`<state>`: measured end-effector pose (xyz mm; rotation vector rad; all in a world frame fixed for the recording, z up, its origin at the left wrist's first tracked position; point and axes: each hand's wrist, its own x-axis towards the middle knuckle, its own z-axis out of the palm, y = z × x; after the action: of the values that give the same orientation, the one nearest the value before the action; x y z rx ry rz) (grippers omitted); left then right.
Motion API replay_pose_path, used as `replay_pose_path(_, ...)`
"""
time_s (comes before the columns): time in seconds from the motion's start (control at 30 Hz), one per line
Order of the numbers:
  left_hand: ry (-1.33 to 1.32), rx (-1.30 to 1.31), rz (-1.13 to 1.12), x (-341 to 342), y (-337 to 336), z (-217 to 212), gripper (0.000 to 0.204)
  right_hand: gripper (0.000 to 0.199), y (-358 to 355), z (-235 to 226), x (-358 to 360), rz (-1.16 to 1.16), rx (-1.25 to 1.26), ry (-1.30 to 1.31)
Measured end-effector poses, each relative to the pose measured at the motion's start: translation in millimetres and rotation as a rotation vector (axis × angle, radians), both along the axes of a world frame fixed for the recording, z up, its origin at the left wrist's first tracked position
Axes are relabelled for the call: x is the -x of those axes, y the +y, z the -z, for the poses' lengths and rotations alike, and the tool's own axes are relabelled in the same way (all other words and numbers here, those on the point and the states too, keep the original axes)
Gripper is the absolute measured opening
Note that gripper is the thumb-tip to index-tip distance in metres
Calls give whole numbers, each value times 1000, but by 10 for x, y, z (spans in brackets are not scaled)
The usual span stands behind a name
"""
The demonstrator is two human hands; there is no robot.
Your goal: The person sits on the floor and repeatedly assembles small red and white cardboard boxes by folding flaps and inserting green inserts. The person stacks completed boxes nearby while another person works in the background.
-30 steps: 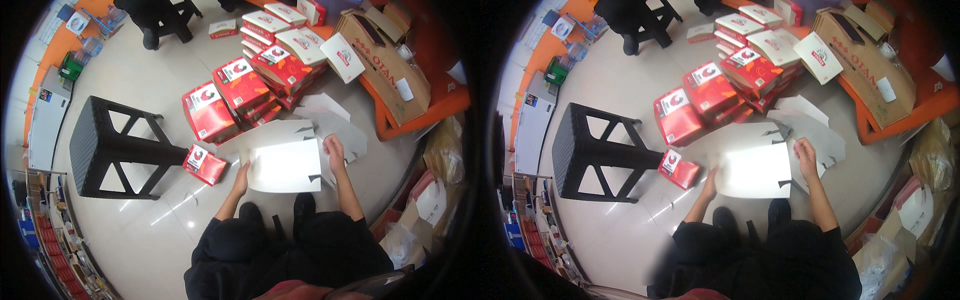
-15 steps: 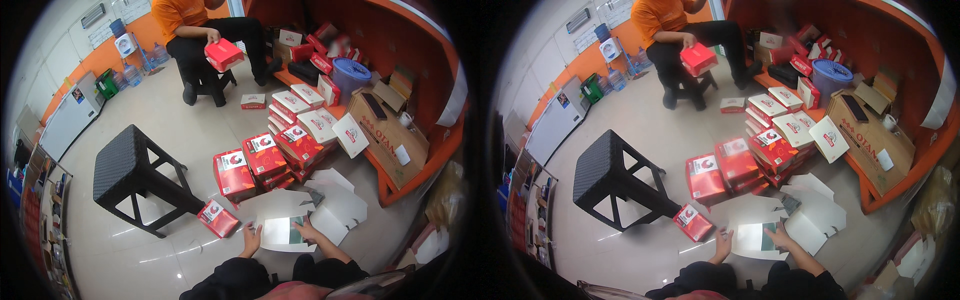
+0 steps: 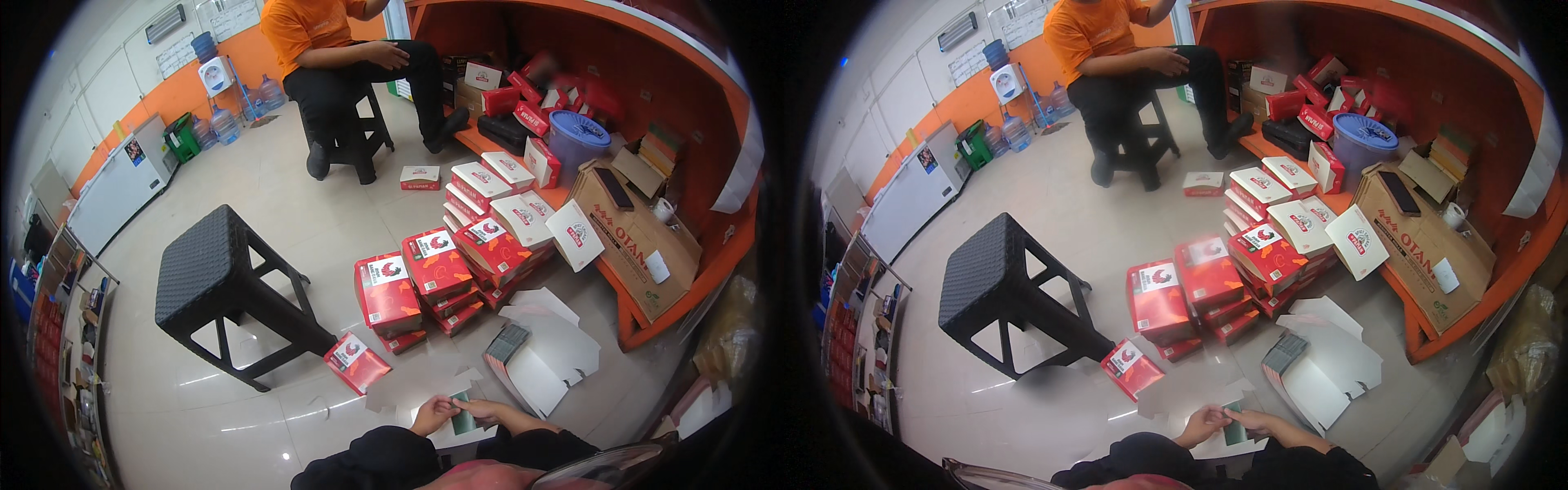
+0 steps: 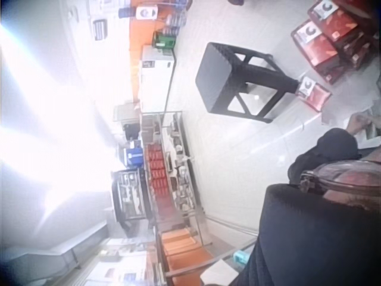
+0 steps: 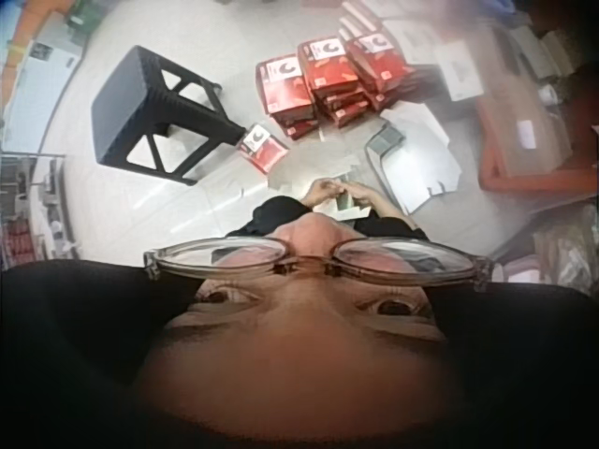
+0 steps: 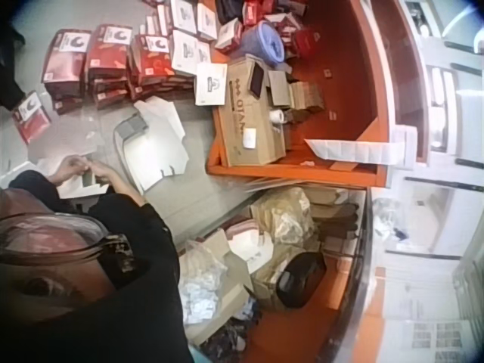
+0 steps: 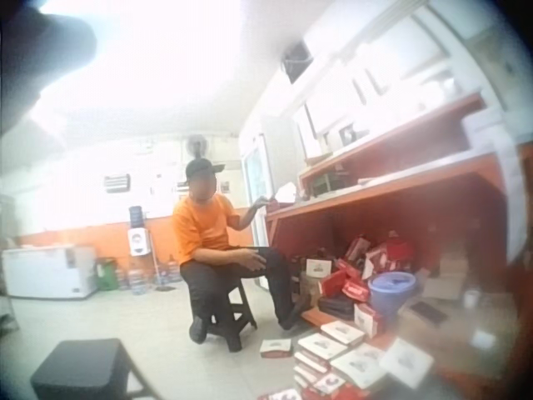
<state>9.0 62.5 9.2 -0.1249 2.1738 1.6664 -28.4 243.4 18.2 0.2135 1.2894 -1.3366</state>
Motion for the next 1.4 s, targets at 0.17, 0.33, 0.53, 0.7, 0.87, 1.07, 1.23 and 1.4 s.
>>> replay_pose_path(0.17,-248,63,-45,32,-3,205,73,63,38,315,-7,31,-33,-43)
replay_pose_path(0.33,-702,-484,76,97,23,55,40,73,23,362,-16,57,32,-28)
replay_pose_path(0.53,-710,-877,-261,145,-106,380,32,77,120,355,-85,699,186,199)
replay_pose_path(0.7,-710,-1032,-411,36,-90,635,19,43,105,260,-291,802,43,867)
replay_pose_path(0.87,-605,-899,-420,143,19,392,21,48,-20,117,-312,906,-215,1061)
replay_pose_path(1.07,-433,-810,-551,224,61,85,13,37,84,-270,-219,430,-254,1466)
replay_pose_path(1.23,-393,-791,-523,320,100,-118,8,49,140,-280,-117,114,-245,1790)
replay_pose_path(1.4,-328,-725,-432,280,169,-202,8,44,133,-302,-45,168,-333,1776)
